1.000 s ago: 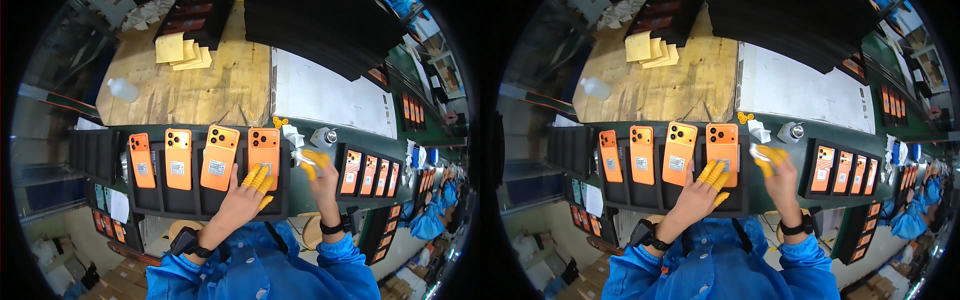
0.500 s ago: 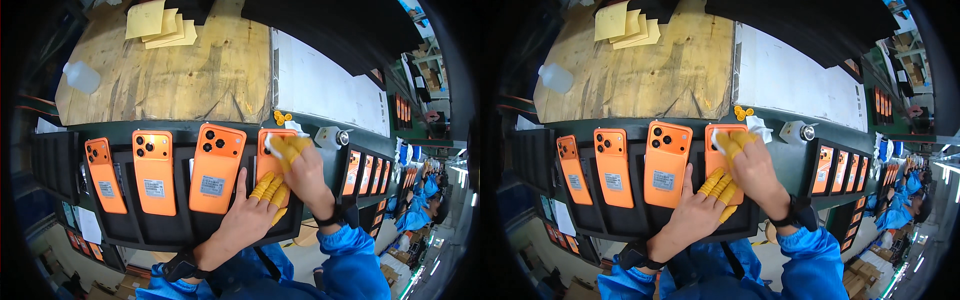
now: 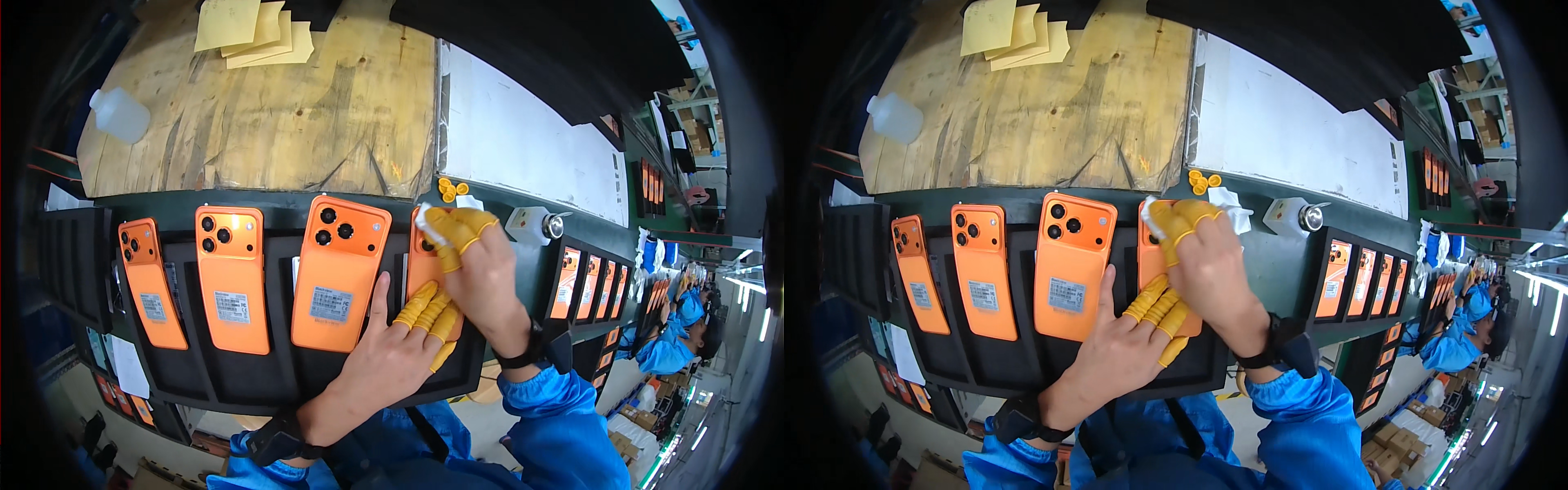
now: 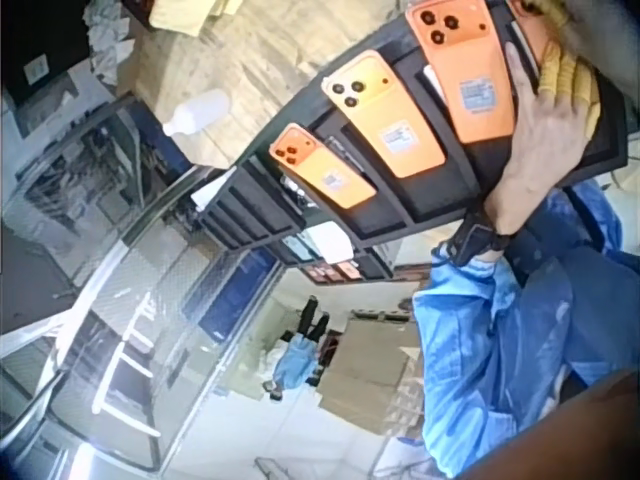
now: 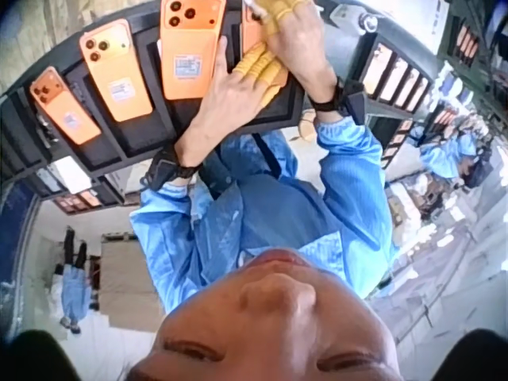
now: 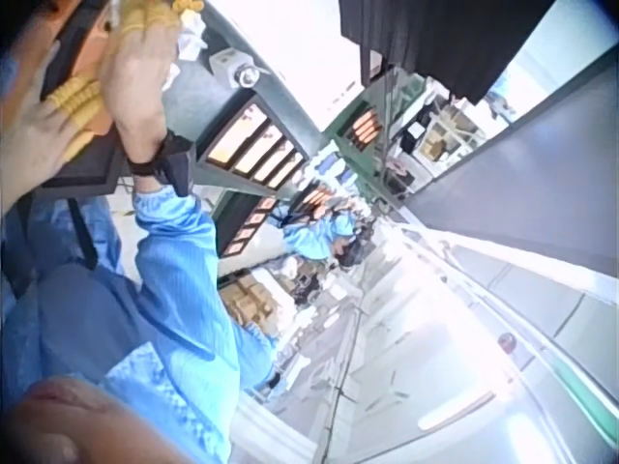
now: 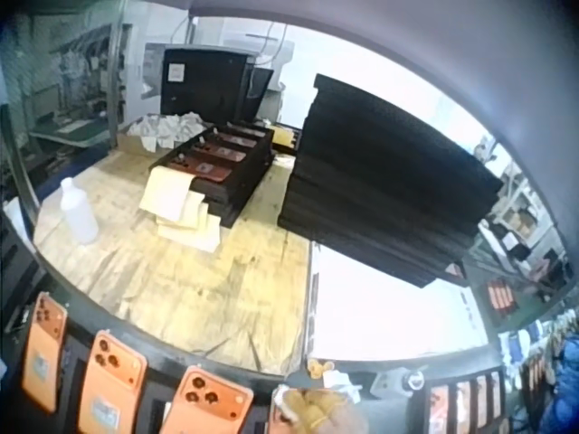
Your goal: Cleaning the back and camera lenses of smartphones on an assembly line.
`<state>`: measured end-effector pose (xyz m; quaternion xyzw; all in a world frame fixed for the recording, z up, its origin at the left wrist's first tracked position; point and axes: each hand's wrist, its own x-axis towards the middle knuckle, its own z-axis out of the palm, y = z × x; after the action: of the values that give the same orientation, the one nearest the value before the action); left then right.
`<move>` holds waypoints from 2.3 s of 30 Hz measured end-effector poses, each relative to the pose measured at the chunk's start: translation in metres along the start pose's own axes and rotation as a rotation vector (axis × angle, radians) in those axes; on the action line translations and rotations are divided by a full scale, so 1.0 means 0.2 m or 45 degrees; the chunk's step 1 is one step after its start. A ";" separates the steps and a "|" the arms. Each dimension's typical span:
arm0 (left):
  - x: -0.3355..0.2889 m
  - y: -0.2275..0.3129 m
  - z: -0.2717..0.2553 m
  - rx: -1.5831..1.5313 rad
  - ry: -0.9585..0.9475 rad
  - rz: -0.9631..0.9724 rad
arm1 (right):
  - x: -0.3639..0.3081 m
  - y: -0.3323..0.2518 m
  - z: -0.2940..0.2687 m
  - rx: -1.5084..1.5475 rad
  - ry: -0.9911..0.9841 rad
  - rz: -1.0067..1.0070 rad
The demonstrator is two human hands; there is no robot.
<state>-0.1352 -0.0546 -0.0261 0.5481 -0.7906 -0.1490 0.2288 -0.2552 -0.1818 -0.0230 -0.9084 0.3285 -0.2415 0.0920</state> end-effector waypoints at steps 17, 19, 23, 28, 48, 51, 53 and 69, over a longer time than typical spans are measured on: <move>0.00 0.00 0.00 0.004 -0.003 -0.023 | -0.04 0.00 0.00 -0.003 0.099 0.127; 0.00 -0.01 0.00 0.025 -0.006 -0.027 | -0.01 0.01 0.01 0.003 0.153 0.159; 0.01 -0.01 0.02 0.028 -0.002 -0.013 | -0.17 0.00 0.00 0.036 0.171 0.188; -0.02 -0.01 0.01 0.048 0.015 -0.049 | 0.01 -0.02 0.01 -0.004 0.127 0.171; 0.01 -0.01 0.01 -0.018 0.092 -0.034 | -0.01 -0.03 0.00 0.065 0.106 0.158; -0.01 -0.02 -0.03 -0.034 -0.314 -0.063 | -0.06 -0.03 0.03 -0.039 -0.001 0.014; -0.02 -0.03 -0.01 -0.011 -0.041 -0.027 | -0.10 -0.01 0.00 0.005 -0.005 -0.066; 0.01 -0.01 0.03 0.048 0.098 -0.027 | -0.03 0.07 -0.06 0.100 -0.060 -0.223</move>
<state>-0.1385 -0.0573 -0.0319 0.5660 -0.7781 -0.1151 0.2471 -0.2727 -0.1890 -0.0188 -0.9349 0.2358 -0.2397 0.1137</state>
